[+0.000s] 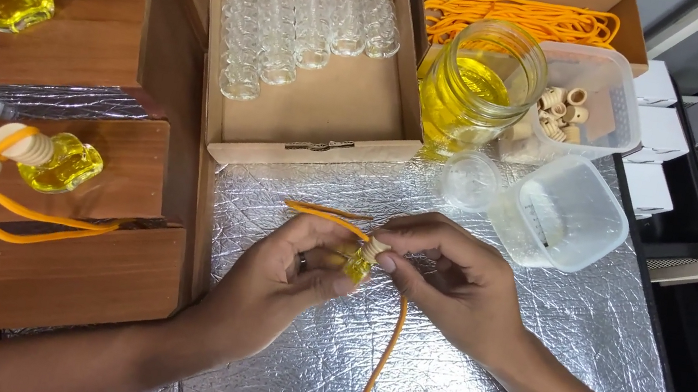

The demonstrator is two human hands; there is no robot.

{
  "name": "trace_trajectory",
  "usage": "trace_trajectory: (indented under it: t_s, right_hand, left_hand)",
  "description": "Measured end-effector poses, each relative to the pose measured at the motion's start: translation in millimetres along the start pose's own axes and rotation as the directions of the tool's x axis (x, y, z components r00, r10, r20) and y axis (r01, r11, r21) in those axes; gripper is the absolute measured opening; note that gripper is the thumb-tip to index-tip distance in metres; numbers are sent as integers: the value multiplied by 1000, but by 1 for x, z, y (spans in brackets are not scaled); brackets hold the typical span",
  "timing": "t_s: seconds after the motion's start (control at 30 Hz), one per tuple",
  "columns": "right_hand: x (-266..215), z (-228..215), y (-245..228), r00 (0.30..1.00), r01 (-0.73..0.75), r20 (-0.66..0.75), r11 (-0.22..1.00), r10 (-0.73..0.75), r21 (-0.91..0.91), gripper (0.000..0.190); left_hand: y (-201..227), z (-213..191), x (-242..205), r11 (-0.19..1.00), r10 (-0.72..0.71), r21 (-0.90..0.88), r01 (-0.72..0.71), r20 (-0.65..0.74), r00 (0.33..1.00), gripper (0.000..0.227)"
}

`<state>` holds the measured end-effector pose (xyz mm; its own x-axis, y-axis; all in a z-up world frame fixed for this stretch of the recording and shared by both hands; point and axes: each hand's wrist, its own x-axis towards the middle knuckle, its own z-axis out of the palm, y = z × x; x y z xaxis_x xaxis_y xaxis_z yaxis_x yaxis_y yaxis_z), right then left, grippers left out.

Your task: Assembling decorative perfume bottle caps by threading a string through a wooden bead and a cap component.

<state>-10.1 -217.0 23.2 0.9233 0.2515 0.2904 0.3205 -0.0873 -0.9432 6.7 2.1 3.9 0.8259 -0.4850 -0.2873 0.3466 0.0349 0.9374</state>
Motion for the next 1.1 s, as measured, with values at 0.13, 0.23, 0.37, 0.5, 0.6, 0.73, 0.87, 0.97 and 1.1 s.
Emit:
trace_trajectory:
  t_s: [0.13, 0.23, 0.37, 0.5, 0.6, 0.73, 0.87, 0.97, 1.1]
  right_hand:
    - [1, 2, -1, 999, 26, 25, 999, -27, 22, 25]
    - [1, 2, -2, 1000, 14, 16, 1000, -14, 1, 25]
    - [2, 3, -4, 999, -12, 29, 1000, 12, 4, 26]
    - [2, 2, -5, 999, -12, 36, 1000, 12, 18, 28]
    - [2, 2, -5, 999, -34, 2, 999, 34, -5, 25]
    - [1, 3, -3, 997, -81, -19, 997, 81, 13, 23]
    - [2, 3, -5, 997, -77, -6, 997, 77, -9, 22]
    - [3, 3, -6, 997, -79, -7, 997, 78, -17, 20]
    - [3, 3, -6, 997, -72, -22, 997, 71, -28, 19]
  left_hand:
    - [1, 1, -2, 999, -54, 7, 54, 18, 998, 42]
    - [5, 2, -3, 997, -79, 1, 79, 10, 997, 47]
    - [4, 3, -4, 1000, -24, -4, 24, 44, 999, 38]
    - [10, 5, -6, 998, -53, -20, 53, 15, 998, 41]
    - [13, 3, -7, 1000, -12, 18, 11, 27, 1000, 43]
    - [4, 2, -5, 999, -43, -13, 43, -13, 999, 40]
    - [14, 5, -7, 998, -58, -3, 58, 2, 998, 36]
    - [7, 1, -7, 999, 32, -12, -32, 31, 999, 29]
    - [-4, -2, -5, 993, 119, -16, -119, 41, 992, 22]
